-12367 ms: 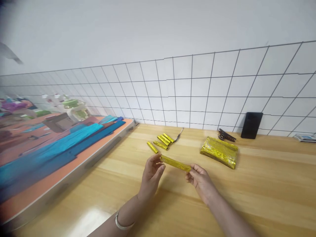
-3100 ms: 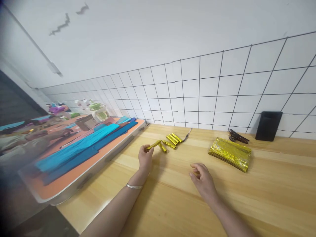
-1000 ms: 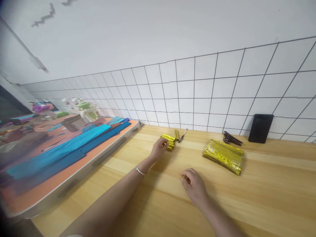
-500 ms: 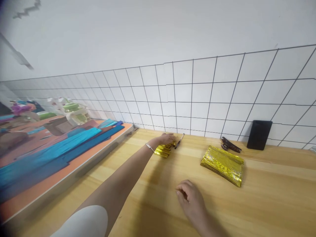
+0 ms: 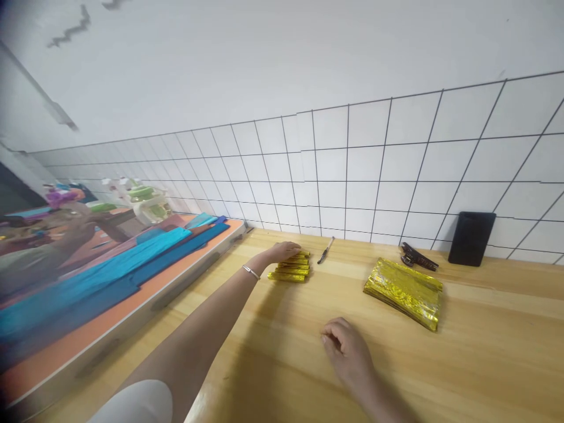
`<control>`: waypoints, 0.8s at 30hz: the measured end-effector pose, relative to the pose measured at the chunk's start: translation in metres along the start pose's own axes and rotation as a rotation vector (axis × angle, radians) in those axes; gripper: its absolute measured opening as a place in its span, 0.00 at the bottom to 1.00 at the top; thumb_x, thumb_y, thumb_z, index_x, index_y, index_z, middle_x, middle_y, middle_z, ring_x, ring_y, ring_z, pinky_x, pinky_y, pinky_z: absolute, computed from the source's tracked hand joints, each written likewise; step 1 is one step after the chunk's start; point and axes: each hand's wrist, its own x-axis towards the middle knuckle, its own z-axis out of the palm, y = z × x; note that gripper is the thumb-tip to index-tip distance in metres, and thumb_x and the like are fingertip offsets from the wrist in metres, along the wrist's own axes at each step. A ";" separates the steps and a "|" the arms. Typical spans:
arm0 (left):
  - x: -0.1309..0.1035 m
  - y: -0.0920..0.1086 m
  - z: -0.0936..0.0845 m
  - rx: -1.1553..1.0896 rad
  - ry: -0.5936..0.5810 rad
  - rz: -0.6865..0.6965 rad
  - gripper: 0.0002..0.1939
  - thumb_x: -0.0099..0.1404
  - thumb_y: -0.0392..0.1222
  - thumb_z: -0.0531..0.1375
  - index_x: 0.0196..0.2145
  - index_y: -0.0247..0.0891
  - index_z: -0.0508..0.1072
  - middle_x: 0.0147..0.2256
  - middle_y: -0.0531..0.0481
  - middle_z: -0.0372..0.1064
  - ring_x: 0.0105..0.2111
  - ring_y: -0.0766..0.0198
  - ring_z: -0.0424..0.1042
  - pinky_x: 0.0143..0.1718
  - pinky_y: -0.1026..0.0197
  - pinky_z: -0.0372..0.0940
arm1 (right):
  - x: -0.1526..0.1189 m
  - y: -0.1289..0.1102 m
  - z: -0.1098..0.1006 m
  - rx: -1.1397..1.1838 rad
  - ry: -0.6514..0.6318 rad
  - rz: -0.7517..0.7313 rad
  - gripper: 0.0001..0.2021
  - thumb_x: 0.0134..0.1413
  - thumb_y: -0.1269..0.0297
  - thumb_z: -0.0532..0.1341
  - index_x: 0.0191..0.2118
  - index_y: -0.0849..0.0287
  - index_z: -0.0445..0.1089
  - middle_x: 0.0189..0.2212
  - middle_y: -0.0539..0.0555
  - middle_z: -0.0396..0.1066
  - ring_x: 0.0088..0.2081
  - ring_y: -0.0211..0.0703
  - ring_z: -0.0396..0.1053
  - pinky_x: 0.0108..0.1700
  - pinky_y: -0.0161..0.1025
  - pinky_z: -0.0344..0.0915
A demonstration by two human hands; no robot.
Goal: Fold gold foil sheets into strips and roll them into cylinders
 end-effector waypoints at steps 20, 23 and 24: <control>-0.047 -0.018 0.039 -0.481 0.250 -0.184 0.37 0.64 0.60 0.21 0.64 0.38 0.35 0.64 0.46 0.38 0.62 0.62 0.46 0.59 0.57 0.50 | -0.001 -0.004 -0.001 -0.034 -0.019 0.003 0.08 0.56 0.64 0.52 0.31 0.57 0.68 0.29 0.51 0.66 0.32 0.41 0.64 0.35 0.37 0.60; -0.049 -0.015 0.034 -0.390 0.256 -0.190 0.36 0.65 0.58 0.20 0.65 0.39 0.35 0.64 0.46 0.39 0.61 0.63 0.49 0.58 0.59 0.53 | -0.001 -0.003 -0.001 -0.032 -0.017 0.001 0.08 0.56 0.65 0.52 0.31 0.57 0.68 0.30 0.51 0.66 0.32 0.41 0.64 0.35 0.37 0.60; -0.050 -0.012 0.032 -0.353 0.269 -0.196 0.35 0.66 0.58 0.21 0.65 0.39 0.34 0.64 0.46 0.38 0.62 0.63 0.48 0.58 0.59 0.52 | -0.001 -0.003 -0.001 -0.031 -0.017 0.002 0.08 0.56 0.65 0.52 0.31 0.57 0.68 0.30 0.51 0.66 0.33 0.41 0.64 0.35 0.37 0.60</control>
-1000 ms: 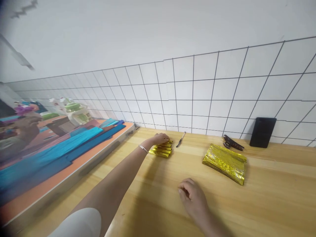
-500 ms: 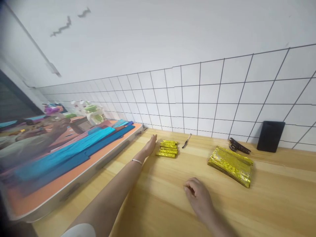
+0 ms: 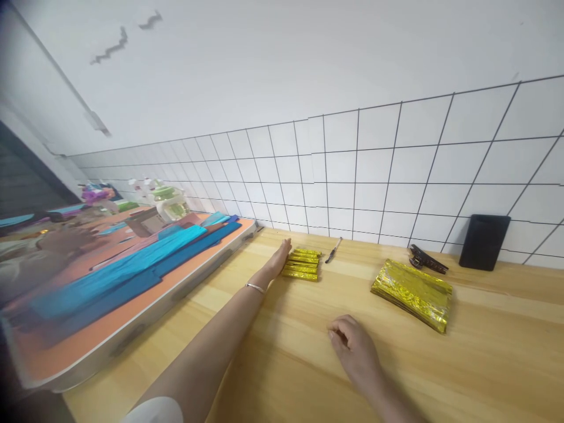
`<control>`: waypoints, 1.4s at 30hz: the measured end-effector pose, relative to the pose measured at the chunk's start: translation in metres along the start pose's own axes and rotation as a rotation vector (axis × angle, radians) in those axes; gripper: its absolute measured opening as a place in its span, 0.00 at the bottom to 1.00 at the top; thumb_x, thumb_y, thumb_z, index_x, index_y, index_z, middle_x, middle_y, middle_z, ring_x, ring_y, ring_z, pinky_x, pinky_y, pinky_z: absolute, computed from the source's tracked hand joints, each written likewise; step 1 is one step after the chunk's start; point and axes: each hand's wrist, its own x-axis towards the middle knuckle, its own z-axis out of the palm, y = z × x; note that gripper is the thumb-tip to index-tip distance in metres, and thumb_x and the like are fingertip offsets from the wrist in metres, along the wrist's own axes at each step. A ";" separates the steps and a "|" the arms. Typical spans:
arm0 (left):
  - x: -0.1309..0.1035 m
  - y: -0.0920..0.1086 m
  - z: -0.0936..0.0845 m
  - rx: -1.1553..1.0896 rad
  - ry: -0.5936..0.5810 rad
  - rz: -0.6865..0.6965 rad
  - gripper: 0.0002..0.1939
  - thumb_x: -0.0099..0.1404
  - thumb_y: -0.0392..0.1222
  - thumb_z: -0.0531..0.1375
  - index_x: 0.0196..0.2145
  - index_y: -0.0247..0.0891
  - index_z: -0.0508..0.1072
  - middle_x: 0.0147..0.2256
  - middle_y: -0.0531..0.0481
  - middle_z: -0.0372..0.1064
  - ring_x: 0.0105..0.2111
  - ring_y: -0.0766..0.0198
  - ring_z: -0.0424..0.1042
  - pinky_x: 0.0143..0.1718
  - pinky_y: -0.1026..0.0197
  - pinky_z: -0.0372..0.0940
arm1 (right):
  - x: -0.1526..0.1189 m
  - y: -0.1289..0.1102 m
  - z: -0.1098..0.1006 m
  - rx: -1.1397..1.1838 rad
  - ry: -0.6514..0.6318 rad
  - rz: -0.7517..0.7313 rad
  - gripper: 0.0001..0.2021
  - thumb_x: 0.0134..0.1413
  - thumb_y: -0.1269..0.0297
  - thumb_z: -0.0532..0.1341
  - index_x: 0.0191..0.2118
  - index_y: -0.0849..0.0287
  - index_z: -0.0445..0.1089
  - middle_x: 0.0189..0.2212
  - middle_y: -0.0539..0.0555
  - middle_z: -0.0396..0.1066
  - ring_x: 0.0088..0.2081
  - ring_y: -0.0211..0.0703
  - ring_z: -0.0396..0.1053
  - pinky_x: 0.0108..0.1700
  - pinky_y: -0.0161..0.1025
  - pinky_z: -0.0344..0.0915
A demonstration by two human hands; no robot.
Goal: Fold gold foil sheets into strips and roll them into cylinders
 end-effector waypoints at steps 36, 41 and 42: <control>-0.030 0.000 0.030 0.628 -0.072 0.157 0.38 0.60 0.68 0.45 0.63 0.50 0.46 0.65 0.48 0.34 0.63 0.45 0.34 0.59 0.45 0.42 | 0.000 -0.005 -0.002 -0.018 0.001 -0.004 0.08 0.55 0.65 0.53 0.30 0.57 0.69 0.29 0.51 0.67 0.31 0.40 0.64 0.33 0.36 0.59; -0.026 0.004 0.036 0.628 -0.062 0.138 0.38 0.60 0.69 0.43 0.63 0.50 0.45 0.65 0.47 0.35 0.63 0.44 0.35 0.58 0.43 0.41 | -0.001 -0.003 -0.001 -0.011 0.007 0.010 0.08 0.54 0.64 0.53 0.30 0.56 0.69 0.28 0.51 0.67 0.31 0.40 0.64 0.32 0.36 0.60; -0.026 0.004 0.038 0.627 -0.059 0.138 0.38 0.60 0.69 0.43 0.62 0.50 0.45 0.65 0.47 0.35 0.63 0.44 0.35 0.58 0.43 0.41 | -0.001 -0.003 -0.001 -0.009 0.006 0.009 0.08 0.54 0.64 0.53 0.30 0.56 0.69 0.29 0.51 0.67 0.31 0.40 0.64 0.32 0.37 0.60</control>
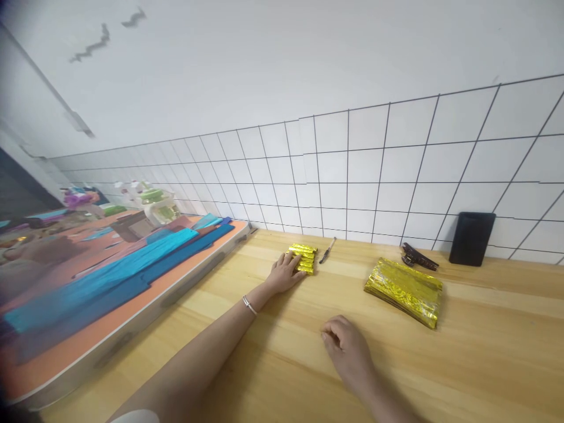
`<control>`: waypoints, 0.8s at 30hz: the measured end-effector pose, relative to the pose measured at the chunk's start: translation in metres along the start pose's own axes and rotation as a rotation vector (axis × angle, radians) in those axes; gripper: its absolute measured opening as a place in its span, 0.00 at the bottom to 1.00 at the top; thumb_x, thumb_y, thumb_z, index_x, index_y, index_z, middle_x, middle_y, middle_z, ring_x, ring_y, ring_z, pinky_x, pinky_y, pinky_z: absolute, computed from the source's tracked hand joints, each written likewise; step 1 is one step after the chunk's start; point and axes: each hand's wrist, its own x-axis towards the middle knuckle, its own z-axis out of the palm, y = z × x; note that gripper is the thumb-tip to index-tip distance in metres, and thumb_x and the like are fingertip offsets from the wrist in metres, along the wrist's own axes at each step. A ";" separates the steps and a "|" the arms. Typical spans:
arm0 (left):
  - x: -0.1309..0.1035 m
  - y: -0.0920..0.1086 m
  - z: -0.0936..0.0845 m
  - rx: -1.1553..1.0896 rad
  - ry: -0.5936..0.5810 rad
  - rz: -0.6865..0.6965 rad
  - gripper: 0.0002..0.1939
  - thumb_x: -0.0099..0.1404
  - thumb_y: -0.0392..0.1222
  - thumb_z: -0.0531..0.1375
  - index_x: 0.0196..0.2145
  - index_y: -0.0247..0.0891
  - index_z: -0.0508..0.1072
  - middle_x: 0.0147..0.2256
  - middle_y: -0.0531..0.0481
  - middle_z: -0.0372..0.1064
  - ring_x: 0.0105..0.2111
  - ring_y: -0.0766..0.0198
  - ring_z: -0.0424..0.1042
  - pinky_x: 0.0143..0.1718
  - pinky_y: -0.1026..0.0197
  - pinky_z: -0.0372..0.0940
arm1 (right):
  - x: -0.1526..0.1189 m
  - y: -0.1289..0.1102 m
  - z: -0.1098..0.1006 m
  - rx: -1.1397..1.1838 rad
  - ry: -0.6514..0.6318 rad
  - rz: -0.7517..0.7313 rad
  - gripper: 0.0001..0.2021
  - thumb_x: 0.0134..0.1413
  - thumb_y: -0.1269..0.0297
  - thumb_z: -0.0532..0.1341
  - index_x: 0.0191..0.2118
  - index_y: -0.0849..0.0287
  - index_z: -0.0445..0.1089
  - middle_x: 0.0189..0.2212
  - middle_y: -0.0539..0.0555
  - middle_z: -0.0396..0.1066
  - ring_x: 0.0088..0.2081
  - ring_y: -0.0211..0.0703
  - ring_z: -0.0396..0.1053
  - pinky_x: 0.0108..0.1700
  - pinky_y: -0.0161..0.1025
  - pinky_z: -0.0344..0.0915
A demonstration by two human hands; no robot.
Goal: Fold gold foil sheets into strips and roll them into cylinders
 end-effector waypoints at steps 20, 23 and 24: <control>-0.076 0.074 -0.014 -0.412 0.029 0.098 0.29 0.61 0.57 0.54 0.58 0.48 0.57 0.64 0.51 0.39 0.64 0.52 0.37 0.63 0.46 0.37 | -0.003 0.000 0.000 0.065 0.028 -0.013 0.10 0.55 0.61 0.53 0.32 0.57 0.69 0.29 0.52 0.67 0.32 0.41 0.65 0.35 0.37 0.61; -0.106 0.107 -0.003 -0.611 0.011 0.083 0.22 0.63 0.52 0.54 0.53 0.44 0.64 0.59 0.46 0.54 0.59 0.57 0.54 0.58 0.54 0.54 | -0.004 0.006 0.003 0.118 0.085 0.030 0.10 0.54 0.59 0.54 0.32 0.57 0.69 0.30 0.52 0.68 0.33 0.42 0.65 0.36 0.37 0.62; -0.115 0.117 0.001 -0.677 0.017 0.062 0.19 0.65 0.49 0.52 0.52 0.42 0.65 0.57 0.44 0.57 0.56 0.58 0.58 0.56 0.54 0.57 | -0.004 0.008 0.004 0.135 0.097 0.046 0.11 0.54 0.58 0.54 0.33 0.57 0.69 0.30 0.52 0.68 0.33 0.42 0.65 0.36 0.37 0.62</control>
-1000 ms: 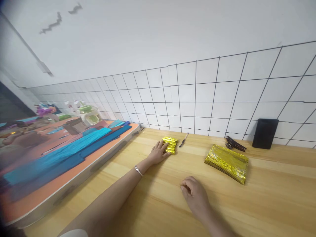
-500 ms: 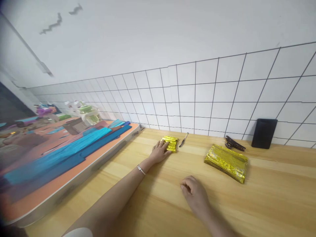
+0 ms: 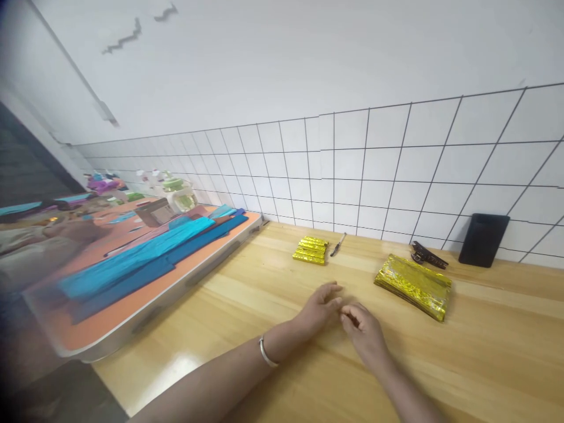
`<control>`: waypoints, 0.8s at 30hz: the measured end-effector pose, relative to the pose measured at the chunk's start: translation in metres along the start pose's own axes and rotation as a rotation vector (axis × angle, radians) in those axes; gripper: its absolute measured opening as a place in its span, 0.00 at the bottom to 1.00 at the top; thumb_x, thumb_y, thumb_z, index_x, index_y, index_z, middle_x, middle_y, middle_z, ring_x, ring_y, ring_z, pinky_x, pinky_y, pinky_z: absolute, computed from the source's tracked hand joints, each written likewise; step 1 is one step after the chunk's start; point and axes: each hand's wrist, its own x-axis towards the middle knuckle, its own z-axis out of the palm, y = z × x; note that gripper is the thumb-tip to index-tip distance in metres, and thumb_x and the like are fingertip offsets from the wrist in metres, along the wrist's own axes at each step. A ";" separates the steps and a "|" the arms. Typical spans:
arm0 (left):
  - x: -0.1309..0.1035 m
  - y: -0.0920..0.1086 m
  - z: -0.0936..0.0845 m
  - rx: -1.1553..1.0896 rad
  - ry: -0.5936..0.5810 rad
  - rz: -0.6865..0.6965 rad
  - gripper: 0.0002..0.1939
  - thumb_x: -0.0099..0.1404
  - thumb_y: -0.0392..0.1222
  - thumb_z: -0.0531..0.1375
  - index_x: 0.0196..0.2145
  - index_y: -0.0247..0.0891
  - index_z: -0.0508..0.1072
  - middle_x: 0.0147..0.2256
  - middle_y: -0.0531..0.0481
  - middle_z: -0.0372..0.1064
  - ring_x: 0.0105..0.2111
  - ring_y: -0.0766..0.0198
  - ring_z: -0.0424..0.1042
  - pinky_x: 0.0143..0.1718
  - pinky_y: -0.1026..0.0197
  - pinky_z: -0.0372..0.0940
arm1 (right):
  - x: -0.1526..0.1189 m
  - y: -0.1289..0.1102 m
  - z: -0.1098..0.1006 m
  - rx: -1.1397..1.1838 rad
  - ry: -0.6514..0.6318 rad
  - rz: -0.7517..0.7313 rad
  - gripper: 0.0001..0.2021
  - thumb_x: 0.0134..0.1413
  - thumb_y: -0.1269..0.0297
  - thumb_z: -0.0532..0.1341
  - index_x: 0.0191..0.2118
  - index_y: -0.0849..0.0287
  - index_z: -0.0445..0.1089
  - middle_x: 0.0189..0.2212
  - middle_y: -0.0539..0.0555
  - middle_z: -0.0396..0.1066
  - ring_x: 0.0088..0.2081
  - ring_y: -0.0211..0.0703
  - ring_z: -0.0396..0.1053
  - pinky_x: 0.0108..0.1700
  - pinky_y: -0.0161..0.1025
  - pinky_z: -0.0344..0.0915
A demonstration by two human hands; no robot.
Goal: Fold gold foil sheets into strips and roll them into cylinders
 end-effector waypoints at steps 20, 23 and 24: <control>-0.024 0.011 0.006 -0.633 0.074 -0.029 0.08 0.62 0.39 0.54 0.35 0.36 0.72 0.34 0.49 0.70 0.36 0.64 0.68 0.39 0.62 0.63 | 0.004 0.002 -0.001 -0.100 -0.085 0.017 0.13 0.55 0.54 0.55 0.32 0.58 0.70 0.29 0.51 0.72 0.34 0.43 0.69 0.36 0.37 0.65; -0.024 0.013 0.002 -0.656 0.078 -0.036 0.09 0.63 0.42 0.53 0.33 0.35 0.71 0.32 0.50 0.68 0.35 0.63 0.67 0.39 0.62 0.62 | 0.003 0.011 -0.023 -0.226 -0.039 0.010 0.13 0.55 0.55 0.54 0.34 0.58 0.70 0.27 0.51 0.72 0.30 0.42 0.69 0.32 0.36 0.66; -0.024 0.013 0.001 -0.661 0.074 -0.035 0.09 0.63 0.42 0.53 0.33 0.35 0.71 0.32 0.49 0.68 0.35 0.63 0.66 0.40 0.62 0.61 | 0.002 0.014 -0.033 -0.279 0.000 0.004 0.13 0.56 0.55 0.54 0.35 0.58 0.71 0.28 0.51 0.72 0.30 0.42 0.69 0.32 0.37 0.65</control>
